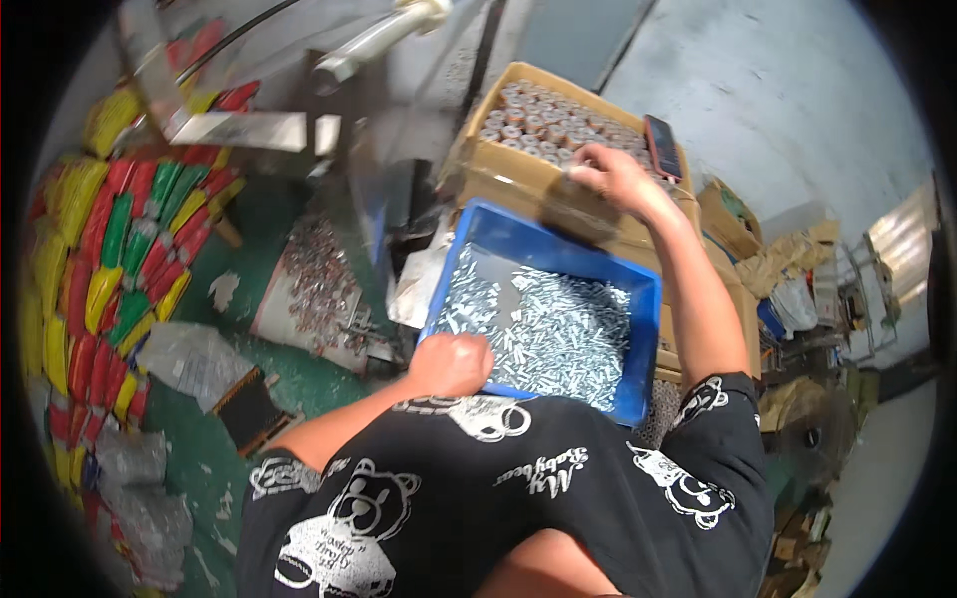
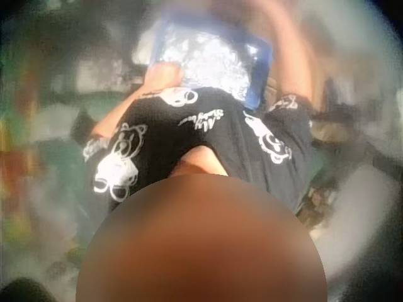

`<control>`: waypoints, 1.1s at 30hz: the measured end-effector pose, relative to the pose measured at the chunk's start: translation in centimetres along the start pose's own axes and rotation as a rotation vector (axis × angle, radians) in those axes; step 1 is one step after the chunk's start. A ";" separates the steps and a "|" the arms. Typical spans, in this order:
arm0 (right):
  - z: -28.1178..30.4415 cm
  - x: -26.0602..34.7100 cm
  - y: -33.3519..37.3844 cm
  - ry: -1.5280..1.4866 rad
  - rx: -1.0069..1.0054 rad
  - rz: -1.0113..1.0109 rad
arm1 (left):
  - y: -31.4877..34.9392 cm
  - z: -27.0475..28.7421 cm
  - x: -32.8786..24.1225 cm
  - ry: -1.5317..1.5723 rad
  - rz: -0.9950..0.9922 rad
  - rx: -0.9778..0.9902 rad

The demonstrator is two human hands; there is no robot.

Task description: The person sorts small metal parts by hand, transferring them from a blue tray into individual cardboard boxes.

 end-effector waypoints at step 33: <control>-19.8 -4.3 21.8 0.078 0.692 0.045 | -1.1 -0.3 -0.6 -0.278 0.183 0.076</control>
Point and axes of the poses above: each hand's wrist, its own y-axis away from the middle knuckle, its own z-axis out of the back of the hand, x = y × z, the point moved 5 cm from there along -y, towards the middle knuckle, and after that the axes turned 9 degrees about y, right-handed, at the moved point
